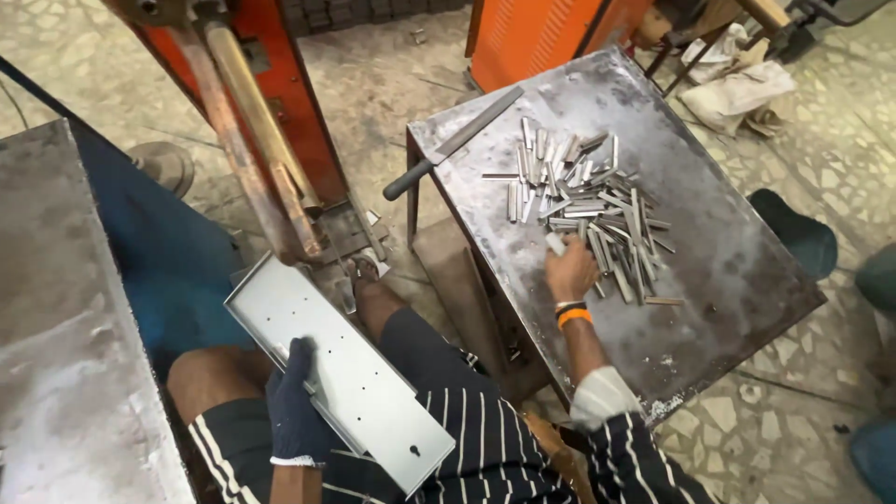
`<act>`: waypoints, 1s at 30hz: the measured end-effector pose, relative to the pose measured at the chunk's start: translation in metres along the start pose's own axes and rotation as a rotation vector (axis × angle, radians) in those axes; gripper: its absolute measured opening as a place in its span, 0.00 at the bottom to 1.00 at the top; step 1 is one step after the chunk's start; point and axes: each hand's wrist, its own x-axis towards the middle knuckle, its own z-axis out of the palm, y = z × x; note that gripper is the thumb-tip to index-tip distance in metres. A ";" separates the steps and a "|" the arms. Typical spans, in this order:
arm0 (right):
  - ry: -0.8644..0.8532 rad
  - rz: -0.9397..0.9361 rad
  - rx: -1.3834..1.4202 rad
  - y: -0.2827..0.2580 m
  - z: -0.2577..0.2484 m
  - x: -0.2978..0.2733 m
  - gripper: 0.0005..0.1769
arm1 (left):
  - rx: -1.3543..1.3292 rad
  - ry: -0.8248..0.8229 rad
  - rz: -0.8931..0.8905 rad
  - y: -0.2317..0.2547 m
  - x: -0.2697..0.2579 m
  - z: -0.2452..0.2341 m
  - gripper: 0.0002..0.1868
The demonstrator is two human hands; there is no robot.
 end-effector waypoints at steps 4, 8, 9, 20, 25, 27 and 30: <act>0.064 -0.045 -0.127 0.045 0.021 0.024 0.16 | 0.142 -0.095 0.049 -0.017 0.009 -0.004 0.20; -0.017 -0.128 -0.135 0.046 0.026 0.032 0.12 | 0.154 -0.105 0.037 -0.013 -0.012 0.015 0.20; -0.042 -0.129 -0.109 0.042 0.024 0.033 0.12 | 0.150 -0.132 0.052 -0.009 -0.019 0.020 0.20; -0.568 -0.607 0.428 -0.190 -0.105 -0.155 0.16 | 0.318 -0.288 0.327 -0.011 -0.042 0.031 0.18; -0.548 -0.924 0.320 -0.223 -0.130 -0.211 0.15 | 0.164 -0.183 0.169 -0.018 -0.035 0.016 0.17; -0.549 -0.916 0.356 -0.222 -0.129 -0.221 0.10 | 0.119 -0.149 0.186 -0.017 -0.037 0.009 0.16; -0.674 -0.743 0.491 -0.238 -0.163 -0.217 0.20 | 0.046 -0.181 0.217 -0.008 -0.042 0.008 0.16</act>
